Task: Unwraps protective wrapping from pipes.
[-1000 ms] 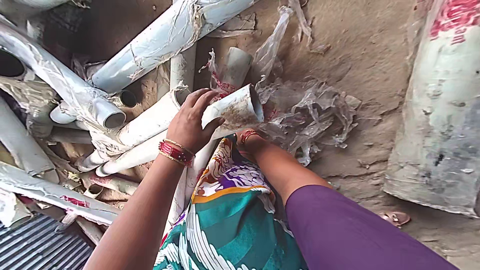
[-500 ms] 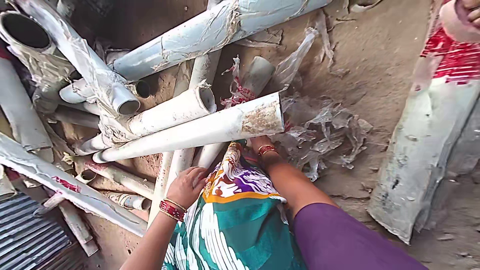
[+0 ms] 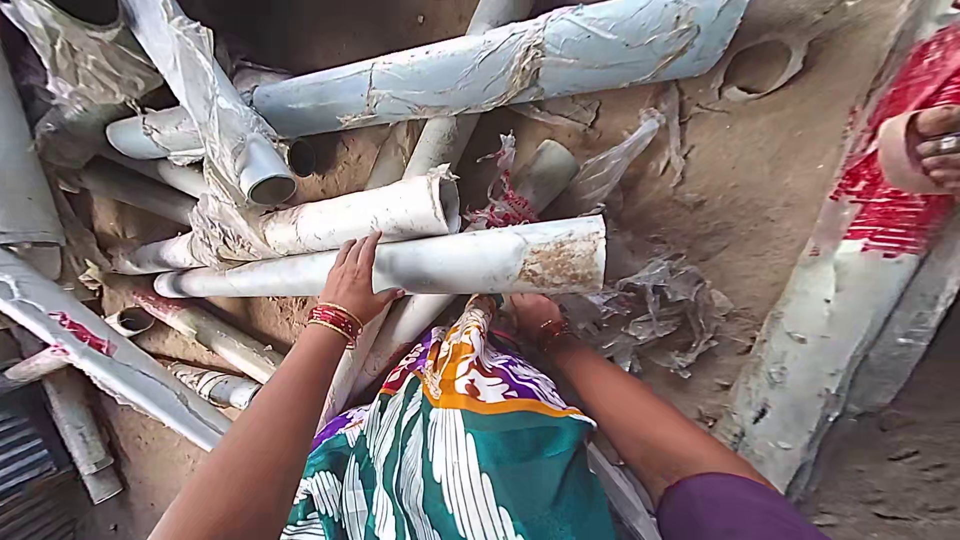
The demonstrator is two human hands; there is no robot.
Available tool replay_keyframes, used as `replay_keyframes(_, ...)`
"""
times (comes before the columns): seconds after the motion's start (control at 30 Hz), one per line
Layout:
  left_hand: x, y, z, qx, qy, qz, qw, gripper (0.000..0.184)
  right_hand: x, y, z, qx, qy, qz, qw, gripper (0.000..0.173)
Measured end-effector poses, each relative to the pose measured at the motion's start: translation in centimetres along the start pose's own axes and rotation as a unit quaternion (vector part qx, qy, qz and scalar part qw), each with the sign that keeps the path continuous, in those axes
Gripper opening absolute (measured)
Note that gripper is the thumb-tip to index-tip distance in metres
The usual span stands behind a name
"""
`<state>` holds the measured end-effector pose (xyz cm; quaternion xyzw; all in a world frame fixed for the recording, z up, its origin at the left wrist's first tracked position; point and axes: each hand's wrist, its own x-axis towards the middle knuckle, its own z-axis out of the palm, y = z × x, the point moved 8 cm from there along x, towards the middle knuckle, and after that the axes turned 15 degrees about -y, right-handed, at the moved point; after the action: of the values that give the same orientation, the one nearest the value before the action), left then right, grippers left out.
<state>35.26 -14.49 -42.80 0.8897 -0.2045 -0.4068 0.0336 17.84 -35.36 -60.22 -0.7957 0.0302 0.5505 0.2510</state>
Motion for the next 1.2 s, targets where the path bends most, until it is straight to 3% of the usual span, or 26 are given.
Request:
replay_keyframes(0.07,2.3,0.0,-0.8,-0.010,-0.028,0.005,1.000,0.112,-4.1,0.0,-0.8,0.032,0.086,-0.051,0.994,0.028)
replay_keyframes(0.1,2.8,0.1,-1.0,-0.013,-0.030,0.014,0.999,0.110,-6.4,0.4,-1.0,0.059,0.143,-0.088,0.984,0.026)
replay_keyframes(0.17,2.3,-0.2,-0.4,-0.015,-0.019,0.034,0.999,0.085,-10.9,1.9,-0.7,0.113,0.280,-0.156,0.940,0.026)
replay_keyframes(0.23,0.8,-0.7,0.9,-0.031,0.008,0.039,0.999,0.075,-15.3,3.7,-0.1,0.171,0.337,-0.138,0.915,0.030)
replay_keyframes(0.37,-3.4,-0.4,3.8,0.012,0.191,0.065,0.979,0.068,-22.4,6.4,0.3,0.200,0.371,-0.010,0.907,0.034)
replay_keyframes(0.4,-4.4,-0.5,5.1,0.018,0.224,0.060,0.973,0.065,-23.8,6.5,0.3,0.168,0.357,0.031,0.918,0.046)
replay_keyframes(0.47,-5.5,-0.8,6.9,0.017,0.261,0.054,0.964,0.061,-25.6,6.0,-0.5,0.112,0.315,0.098,0.937,0.077)
replay_keyframes(0.53,-5.6,-1.0,7.4,0.000,0.249,0.065,0.966,0.067,-27.0,5.1,-2.0,0.098,0.306,0.121,0.939,0.080)
replay_keyframes(0.6,-4.1,-1.3,6.1,-0.036,0.185,0.070,0.980,0.088,-27.8,3.3,-4.9,0.067,0.363,0.081,0.926,0.065)
replay_keyframes(0.67,-2.2,-2.1,5.3,-0.075,0.072,0.031,0.994,0.113,-27.9,0.8,-8.1,0.026,0.424,0.007,0.905,0.048)
replay_keyframes(0.73,-1.6,-2.4,5.5,-0.074,0.035,0.013,0.997,0.115,-26.8,-2.1,-10.2,0.001,0.432,-0.058,0.900,0.037)
replay_keyframes(0.8,-2.3,-2.4,6.1,-0.061,0.072,0.015,0.995,0.112,-24.8,-5.3,-11.1,-0.025,0.430,-0.129,0.893,0.027)
replay_keyframes(0.97,-6.5,-2.0,9.6,-0.007,0.272,0.022,0.962,0.093,-20.6,-11.7,-9.1,-0.125,0.406,-0.260,0.867,0.020)
replay_keyframes(1.07,-6.6,-2.1,9.7,-0.018,0.270,0.010,0.963,0.092,-20.3,-12.0,-7.0,-0.161,0.408,-0.324,0.838,0.022)
replay_keyframes(1.2,-5.3,-1.8,8.3,-0.048,0.209,0.001,0.977,0.100,-21.0,-10.7,-4.8,-0.236,0.443,-0.299,0.812,0.021)
